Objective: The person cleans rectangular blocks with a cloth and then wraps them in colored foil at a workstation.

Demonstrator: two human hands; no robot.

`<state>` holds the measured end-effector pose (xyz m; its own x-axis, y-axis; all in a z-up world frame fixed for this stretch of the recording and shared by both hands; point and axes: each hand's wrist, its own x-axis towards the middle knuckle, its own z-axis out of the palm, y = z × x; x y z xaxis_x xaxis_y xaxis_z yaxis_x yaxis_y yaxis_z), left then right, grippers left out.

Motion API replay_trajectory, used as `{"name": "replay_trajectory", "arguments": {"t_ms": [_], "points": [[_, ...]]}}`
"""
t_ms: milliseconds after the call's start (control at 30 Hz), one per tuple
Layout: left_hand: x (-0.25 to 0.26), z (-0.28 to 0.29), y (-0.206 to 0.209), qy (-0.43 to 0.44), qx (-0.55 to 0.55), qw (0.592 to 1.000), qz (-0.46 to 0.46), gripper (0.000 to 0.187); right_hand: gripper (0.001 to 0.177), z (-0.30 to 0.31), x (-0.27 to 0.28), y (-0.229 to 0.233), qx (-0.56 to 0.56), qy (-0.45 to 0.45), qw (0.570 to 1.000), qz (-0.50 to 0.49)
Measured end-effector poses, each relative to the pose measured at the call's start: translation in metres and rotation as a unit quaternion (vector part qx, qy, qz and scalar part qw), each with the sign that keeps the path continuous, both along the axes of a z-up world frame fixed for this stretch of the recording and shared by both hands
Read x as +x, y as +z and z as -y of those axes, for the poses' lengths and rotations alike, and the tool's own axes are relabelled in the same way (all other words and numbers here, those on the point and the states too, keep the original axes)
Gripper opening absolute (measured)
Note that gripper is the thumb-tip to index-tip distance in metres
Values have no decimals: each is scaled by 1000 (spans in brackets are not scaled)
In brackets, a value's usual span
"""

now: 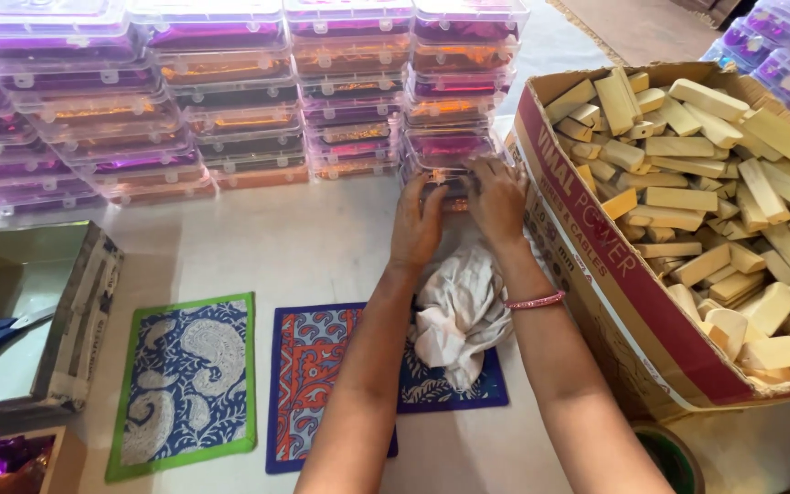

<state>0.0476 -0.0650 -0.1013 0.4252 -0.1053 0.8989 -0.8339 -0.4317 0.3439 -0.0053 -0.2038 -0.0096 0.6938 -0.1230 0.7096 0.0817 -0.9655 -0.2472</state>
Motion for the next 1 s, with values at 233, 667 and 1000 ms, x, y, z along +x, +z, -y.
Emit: {"name": "replay_trajectory", "arguments": {"t_ms": [233,667,1000], "points": [[-15,-1,12,172,73,978,90,57,31,-7,-6,15,-11,-17,997,-74],[-29,-29,54,189,177,965,-46,57,50,-14,11,23,-56,-69,973,-214],[-1,-44,78,112,297,946,-70,47,76,-14,-6,33,-97,-37,950,-295]]}}
